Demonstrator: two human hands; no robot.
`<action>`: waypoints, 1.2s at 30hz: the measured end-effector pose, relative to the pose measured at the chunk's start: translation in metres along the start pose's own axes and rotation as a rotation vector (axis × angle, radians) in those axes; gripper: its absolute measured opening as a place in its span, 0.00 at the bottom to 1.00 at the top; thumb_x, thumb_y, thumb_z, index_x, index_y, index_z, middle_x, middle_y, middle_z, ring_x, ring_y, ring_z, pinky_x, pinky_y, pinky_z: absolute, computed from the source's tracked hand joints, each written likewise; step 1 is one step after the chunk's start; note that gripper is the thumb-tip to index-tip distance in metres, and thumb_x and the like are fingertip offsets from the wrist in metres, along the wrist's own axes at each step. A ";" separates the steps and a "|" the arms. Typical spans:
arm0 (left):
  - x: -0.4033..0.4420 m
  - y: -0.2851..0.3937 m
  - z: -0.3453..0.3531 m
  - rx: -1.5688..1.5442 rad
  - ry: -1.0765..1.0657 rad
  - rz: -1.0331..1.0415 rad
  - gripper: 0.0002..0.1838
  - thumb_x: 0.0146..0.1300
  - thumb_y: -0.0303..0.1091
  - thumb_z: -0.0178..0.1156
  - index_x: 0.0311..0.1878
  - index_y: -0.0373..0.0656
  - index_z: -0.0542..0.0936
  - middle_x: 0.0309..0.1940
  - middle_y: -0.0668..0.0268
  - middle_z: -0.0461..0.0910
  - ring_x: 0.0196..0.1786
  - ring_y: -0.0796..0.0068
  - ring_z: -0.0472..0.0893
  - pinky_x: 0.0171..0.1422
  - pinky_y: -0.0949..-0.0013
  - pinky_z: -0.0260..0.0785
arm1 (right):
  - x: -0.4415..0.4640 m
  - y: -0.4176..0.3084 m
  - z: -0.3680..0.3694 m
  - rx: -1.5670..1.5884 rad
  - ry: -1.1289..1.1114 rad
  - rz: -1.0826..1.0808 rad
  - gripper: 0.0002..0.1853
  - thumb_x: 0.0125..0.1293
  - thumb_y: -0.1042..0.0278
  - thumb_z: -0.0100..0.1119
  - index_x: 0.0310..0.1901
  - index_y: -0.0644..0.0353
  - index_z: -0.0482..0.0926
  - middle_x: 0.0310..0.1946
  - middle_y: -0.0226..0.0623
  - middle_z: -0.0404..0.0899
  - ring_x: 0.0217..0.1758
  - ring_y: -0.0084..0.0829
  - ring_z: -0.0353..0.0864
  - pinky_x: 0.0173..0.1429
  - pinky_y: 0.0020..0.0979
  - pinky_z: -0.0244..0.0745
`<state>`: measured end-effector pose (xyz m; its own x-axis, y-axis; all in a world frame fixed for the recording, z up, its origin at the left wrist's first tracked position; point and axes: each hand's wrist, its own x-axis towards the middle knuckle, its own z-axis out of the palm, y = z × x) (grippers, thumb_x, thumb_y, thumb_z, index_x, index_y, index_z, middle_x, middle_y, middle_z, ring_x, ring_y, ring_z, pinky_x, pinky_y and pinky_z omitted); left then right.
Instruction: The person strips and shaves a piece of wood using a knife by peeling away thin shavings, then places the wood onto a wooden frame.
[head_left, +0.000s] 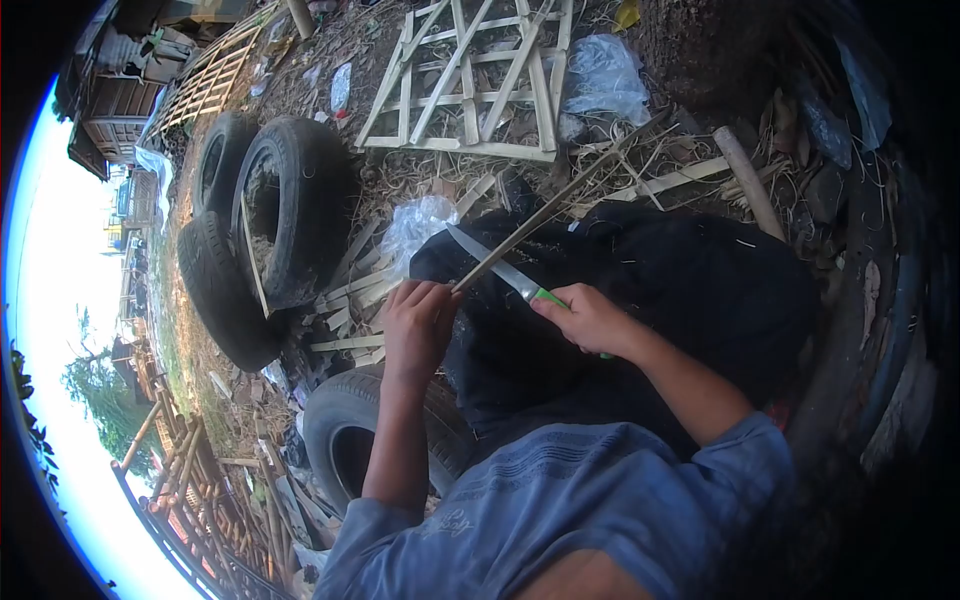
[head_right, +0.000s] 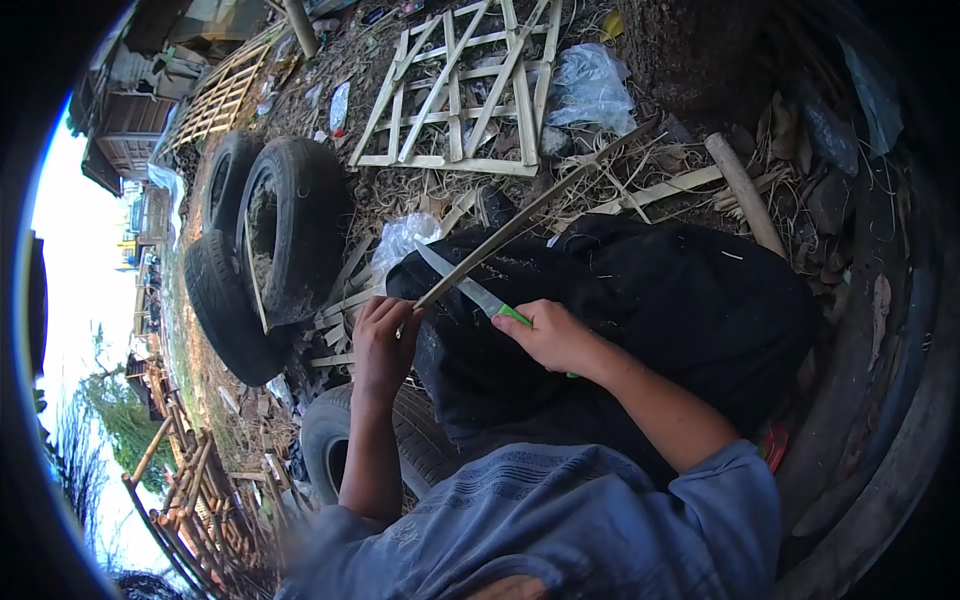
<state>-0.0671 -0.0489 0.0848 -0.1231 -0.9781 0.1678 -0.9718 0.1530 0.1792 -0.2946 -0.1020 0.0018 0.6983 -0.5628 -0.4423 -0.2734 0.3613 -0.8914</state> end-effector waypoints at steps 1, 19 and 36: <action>-0.001 0.000 0.003 -0.008 0.017 0.007 0.05 0.56 0.30 0.65 0.29 0.42 0.78 0.27 0.66 0.78 0.36 0.63 0.77 0.42 0.60 0.68 | 0.003 0.007 0.003 0.003 0.002 0.000 0.22 0.73 0.47 0.49 0.28 0.58 0.73 0.12 0.25 0.65 0.11 0.17 0.65 0.16 0.24 0.62; 0.005 0.017 -0.001 -0.045 0.195 -0.121 0.06 0.50 0.31 0.70 0.33 0.45 0.84 0.30 0.66 0.77 0.38 0.64 0.74 0.44 0.62 0.67 | -0.002 -0.003 0.013 -0.061 -0.004 -0.128 0.20 0.71 0.52 0.54 0.36 0.64 0.81 0.14 0.38 0.70 0.19 0.25 0.74 0.27 0.35 0.69; -0.001 -0.050 -0.024 -0.218 0.373 -0.580 0.06 0.53 0.30 0.64 0.30 0.38 0.79 0.36 0.63 0.75 0.46 0.61 0.70 0.56 0.63 0.61 | -0.056 -0.032 -0.068 -0.746 0.023 0.023 0.17 0.60 0.55 0.63 0.38 0.64 0.78 0.30 0.49 0.82 0.39 0.51 0.82 0.44 0.45 0.75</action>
<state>-0.0130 -0.0521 0.0993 0.5147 -0.8031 0.3002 -0.7931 -0.3130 0.5224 -0.3702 -0.1327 0.0485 0.6753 -0.5796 -0.4561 -0.6698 -0.2230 -0.7083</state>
